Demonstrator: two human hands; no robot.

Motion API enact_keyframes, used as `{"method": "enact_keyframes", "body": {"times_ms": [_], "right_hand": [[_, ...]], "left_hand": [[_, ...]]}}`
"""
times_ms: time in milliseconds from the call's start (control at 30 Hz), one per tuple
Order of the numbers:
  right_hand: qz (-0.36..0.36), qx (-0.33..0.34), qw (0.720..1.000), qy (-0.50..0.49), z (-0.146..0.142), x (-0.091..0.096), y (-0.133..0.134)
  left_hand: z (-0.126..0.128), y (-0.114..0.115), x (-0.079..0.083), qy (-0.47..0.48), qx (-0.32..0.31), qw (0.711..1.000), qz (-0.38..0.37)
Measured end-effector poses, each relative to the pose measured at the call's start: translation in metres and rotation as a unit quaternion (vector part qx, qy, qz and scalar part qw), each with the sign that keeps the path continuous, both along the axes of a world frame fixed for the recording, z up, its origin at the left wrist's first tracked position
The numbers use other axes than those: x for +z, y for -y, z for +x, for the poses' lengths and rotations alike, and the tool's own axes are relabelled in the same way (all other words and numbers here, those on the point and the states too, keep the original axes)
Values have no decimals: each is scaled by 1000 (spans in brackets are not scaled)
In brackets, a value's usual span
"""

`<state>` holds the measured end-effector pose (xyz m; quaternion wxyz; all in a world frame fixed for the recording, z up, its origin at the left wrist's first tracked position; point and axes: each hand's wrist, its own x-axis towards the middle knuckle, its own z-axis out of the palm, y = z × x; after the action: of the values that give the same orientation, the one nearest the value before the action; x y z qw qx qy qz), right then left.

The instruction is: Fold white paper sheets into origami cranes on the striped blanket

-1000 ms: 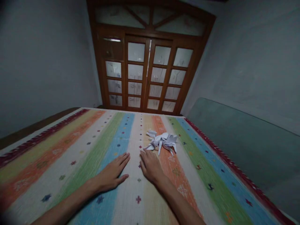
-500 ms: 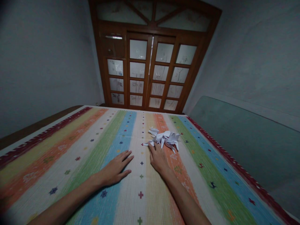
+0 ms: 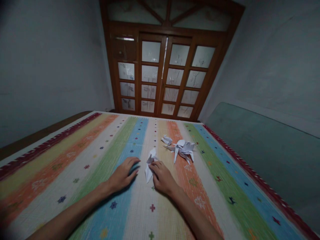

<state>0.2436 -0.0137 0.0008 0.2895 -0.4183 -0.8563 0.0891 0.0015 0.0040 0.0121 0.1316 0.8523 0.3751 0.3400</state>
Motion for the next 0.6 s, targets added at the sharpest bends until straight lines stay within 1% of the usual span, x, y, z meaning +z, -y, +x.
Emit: {"method": "enact_keyframes", "body": {"times_ms": [100,167,233,367,500,600], "right_hand": [[-25,59,998,-12,-12,5,13],[-38,80,996,-20,-17,9,17],[-49,81,995,-29,-19,13,19],[-35,58,997,-27,-19,15,20],[-18,9,1000,-2,-19,8,20],[-20,-31,999,-9,-17,2,19]], "left_hand": [[0,1,0,11,-19,1000,4],[0,1,-1,-22,-46,999,13],[-1,1,-2,-66,-73,995,20],[-2,3,3,-120,-88,989,20],[-2,6,13,-141,-88,986,22],[-1,9,15,-148,-77,986,22]]}}
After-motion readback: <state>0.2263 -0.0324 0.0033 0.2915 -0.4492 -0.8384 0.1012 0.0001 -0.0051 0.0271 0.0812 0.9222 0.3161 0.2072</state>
